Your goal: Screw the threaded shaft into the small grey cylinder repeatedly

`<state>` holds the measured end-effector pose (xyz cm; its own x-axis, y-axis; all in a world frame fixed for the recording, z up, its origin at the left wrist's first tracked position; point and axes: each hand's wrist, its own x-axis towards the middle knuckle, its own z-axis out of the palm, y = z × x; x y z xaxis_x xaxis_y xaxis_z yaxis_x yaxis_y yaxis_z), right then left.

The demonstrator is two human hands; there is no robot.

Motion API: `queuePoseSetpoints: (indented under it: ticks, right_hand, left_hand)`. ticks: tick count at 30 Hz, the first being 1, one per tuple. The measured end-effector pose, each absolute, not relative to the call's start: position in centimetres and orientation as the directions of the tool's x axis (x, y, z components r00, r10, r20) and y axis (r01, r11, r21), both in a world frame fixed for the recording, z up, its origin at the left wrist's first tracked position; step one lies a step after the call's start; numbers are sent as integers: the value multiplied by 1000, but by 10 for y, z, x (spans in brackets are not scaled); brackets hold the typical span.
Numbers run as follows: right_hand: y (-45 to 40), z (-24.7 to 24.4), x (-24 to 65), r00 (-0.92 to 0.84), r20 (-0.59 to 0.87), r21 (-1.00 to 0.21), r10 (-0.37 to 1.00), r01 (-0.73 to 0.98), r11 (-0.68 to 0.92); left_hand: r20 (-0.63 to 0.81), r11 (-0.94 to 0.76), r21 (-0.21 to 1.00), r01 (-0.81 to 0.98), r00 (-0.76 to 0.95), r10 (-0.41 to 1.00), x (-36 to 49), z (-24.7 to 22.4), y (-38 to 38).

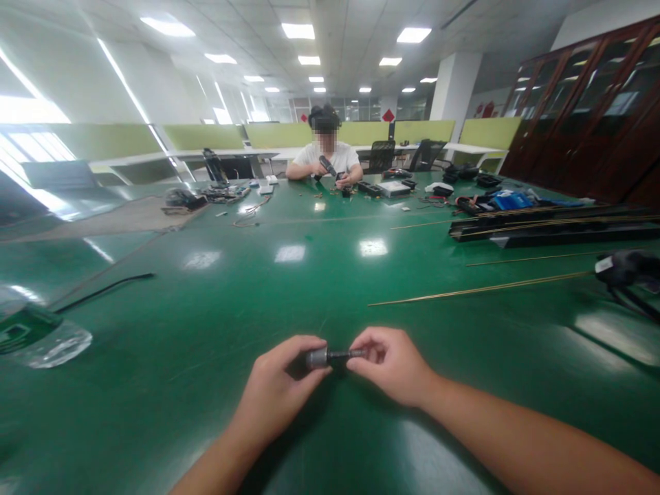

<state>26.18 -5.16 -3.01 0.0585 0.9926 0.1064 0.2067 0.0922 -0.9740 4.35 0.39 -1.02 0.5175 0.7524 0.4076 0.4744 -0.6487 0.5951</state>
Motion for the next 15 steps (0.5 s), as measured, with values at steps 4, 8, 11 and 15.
queuePoseSetpoints:
  ticks: [4, 8, 11, 15]
  right_hand:
    - [-51, -29, 262, 67, 107, -972, 992, 216, 90]
    - [-50, -28, 261, 79, 99, -976, 992, 204, 81]
    - [-49, -29, 262, 88, 102, -978, 991, 192, 84]
    - [-49, -30, 265, 122, 122, -981, 985, 165, 101]
  left_hand:
    - [397, -646, 594, 479, 524, 754, 42, -12, 6]
    - [401, -647, 593, 479, 522, 753, 42, -12, 7]
    - [389, -636, 590, 497, 516, 763, 40, -11, 7]
    - [397, -638, 564, 524, 506, 766, 37, -8, 9]
